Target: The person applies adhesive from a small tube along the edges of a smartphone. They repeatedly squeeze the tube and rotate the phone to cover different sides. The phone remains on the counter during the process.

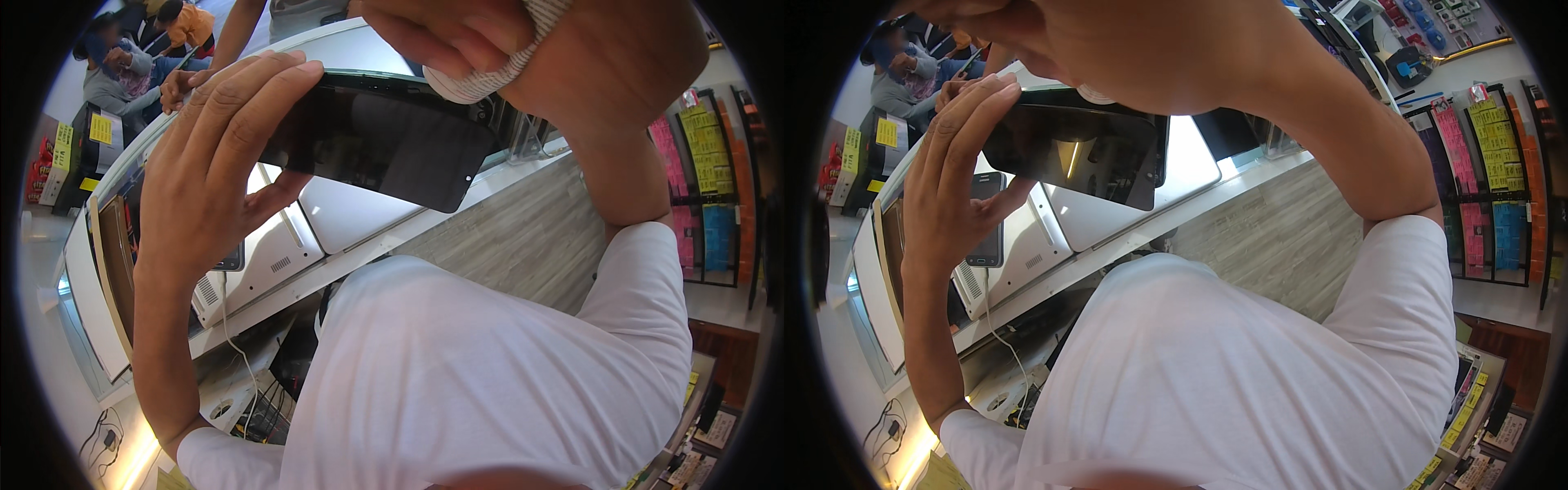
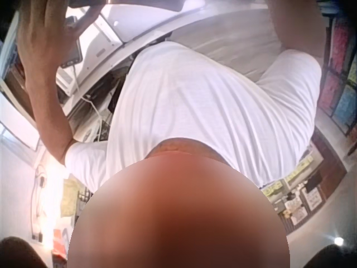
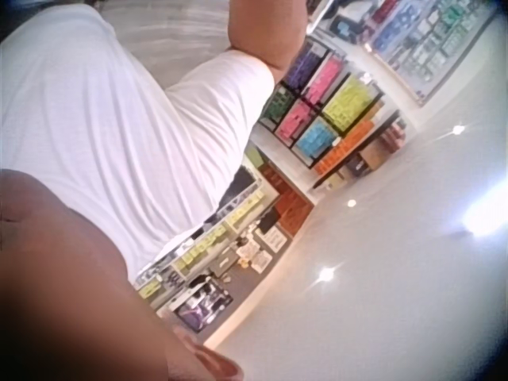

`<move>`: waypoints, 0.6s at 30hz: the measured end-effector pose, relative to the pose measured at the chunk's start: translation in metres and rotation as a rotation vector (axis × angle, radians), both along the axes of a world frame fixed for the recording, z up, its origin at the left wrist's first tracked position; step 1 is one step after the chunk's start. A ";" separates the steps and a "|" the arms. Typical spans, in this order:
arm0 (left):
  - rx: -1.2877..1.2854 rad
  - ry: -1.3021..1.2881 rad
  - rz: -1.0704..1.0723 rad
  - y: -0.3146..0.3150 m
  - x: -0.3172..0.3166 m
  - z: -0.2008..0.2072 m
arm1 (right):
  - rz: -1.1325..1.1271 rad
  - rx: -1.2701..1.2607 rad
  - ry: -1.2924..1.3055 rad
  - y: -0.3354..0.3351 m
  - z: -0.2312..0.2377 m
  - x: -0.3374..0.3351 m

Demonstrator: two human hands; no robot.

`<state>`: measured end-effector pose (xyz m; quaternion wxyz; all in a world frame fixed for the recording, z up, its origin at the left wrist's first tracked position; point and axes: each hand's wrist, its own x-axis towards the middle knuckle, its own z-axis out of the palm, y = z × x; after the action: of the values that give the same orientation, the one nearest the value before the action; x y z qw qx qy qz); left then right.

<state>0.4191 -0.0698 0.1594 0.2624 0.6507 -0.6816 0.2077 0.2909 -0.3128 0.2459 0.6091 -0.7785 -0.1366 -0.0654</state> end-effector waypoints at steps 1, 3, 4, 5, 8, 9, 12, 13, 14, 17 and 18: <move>-0.001 -0.003 -0.001 0.000 0.000 0.000 | 0.001 -0.002 0.001 -0.001 0.001 -0.001; -0.007 -0.001 -0.002 -0.002 0.000 -0.001 | 0.009 -0.004 -0.005 -0.003 0.005 -0.002; -0.010 -0.017 0.000 -0.002 0.000 -0.002 | 0.010 -0.007 -0.004 -0.003 0.006 -0.003; -0.010 -0.001 -0.001 -0.003 0.000 -0.002 | 0.014 -0.010 -0.008 -0.004 0.007 -0.004; -0.006 -0.003 0.002 -0.003 0.000 -0.002 | 0.017 -0.010 -0.010 -0.004 0.009 -0.005; -0.004 -0.003 0.004 -0.004 0.001 -0.002 | 0.021 -0.009 -0.014 -0.004 0.010 -0.003; -0.003 0.001 0.007 -0.003 0.001 -0.002 | 0.037 0.010 -0.016 -0.004 0.011 -0.001; -0.002 0.003 0.010 -0.003 0.001 -0.002 | 0.043 0.019 -0.020 -0.004 0.012 0.001; -0.004 0.002 0.011 -0.002 0.002 -0.002 | 0.052 0.030 -0.022 -0.003 0.012 0.002; -0.011 0.009 0.015 0.000 0.003 -0.001 | 0.085 0.091 -0.037 -0.003 0.016 0.012; -0.015 0.013 0.018 0.000 0.003 -0.001 | 0.099 0.118 -0.048 -0.005 0.018 0.016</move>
<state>0.4217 -0.0697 0.1588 0.2699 0.6562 -0.6724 0.2107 0.3064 -0.3176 0.2640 0.6528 -0.7319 -0.1855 -0.0617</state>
